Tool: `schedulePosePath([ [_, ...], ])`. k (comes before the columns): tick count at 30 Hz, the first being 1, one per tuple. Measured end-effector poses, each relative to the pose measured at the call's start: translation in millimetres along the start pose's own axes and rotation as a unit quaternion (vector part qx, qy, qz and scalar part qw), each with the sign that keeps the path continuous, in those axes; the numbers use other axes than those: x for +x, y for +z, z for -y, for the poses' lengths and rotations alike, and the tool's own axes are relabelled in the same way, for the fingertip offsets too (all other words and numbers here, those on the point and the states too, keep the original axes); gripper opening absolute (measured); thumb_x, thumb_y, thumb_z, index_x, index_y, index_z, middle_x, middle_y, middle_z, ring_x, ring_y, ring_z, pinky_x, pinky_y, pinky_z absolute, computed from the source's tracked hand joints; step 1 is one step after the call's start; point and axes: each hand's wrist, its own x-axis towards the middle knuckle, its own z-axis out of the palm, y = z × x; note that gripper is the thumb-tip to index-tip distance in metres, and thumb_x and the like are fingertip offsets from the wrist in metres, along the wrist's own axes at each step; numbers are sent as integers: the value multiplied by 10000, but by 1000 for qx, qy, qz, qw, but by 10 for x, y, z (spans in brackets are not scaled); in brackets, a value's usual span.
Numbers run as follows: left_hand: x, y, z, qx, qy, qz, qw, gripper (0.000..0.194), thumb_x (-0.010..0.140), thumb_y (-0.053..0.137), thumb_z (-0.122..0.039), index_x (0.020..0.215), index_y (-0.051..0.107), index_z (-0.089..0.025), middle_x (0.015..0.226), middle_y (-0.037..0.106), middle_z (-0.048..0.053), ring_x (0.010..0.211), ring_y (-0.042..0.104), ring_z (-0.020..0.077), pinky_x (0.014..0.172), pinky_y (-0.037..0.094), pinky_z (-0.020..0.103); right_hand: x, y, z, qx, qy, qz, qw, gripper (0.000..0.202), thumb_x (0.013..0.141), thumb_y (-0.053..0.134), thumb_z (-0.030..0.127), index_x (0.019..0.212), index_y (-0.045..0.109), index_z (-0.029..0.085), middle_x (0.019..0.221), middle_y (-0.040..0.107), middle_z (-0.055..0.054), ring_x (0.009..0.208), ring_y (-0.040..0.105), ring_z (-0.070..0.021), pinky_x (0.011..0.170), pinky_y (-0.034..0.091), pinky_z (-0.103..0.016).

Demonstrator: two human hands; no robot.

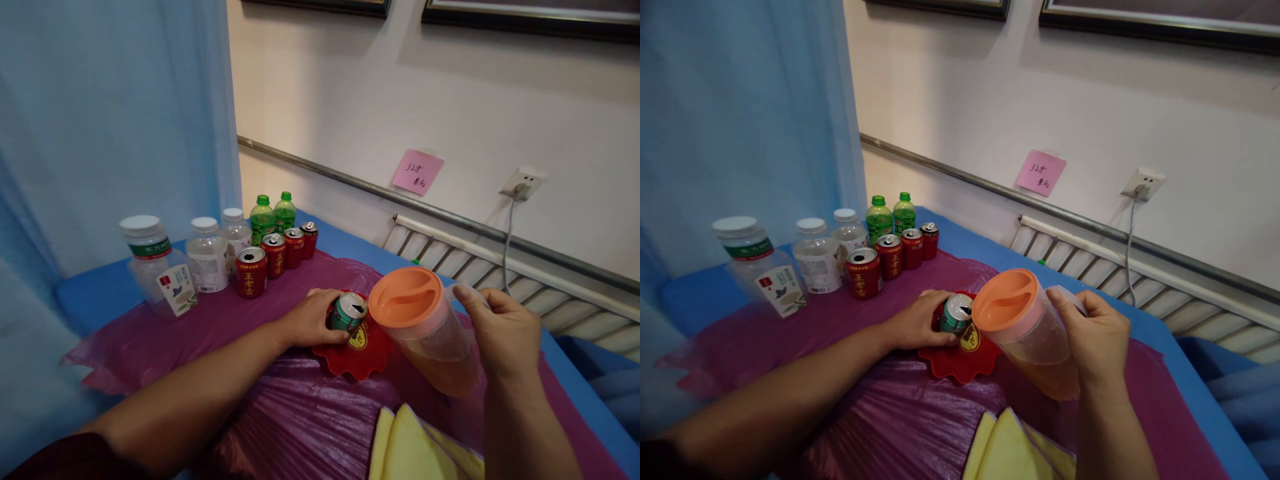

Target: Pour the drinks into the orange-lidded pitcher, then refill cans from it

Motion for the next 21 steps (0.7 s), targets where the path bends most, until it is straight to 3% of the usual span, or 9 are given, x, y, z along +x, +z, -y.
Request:
schedulePosePath([
  [21,3,3,-17,-6,9,2,1000,687,683,835,-427,1312,619,-255,1319,694,58,1205,624,337,1082,390,436,-5,2,-3,-1,-7,0,1000,519,703,735,614,515,467,211,537,317,58,551,303,-107,512,233,-278],
])
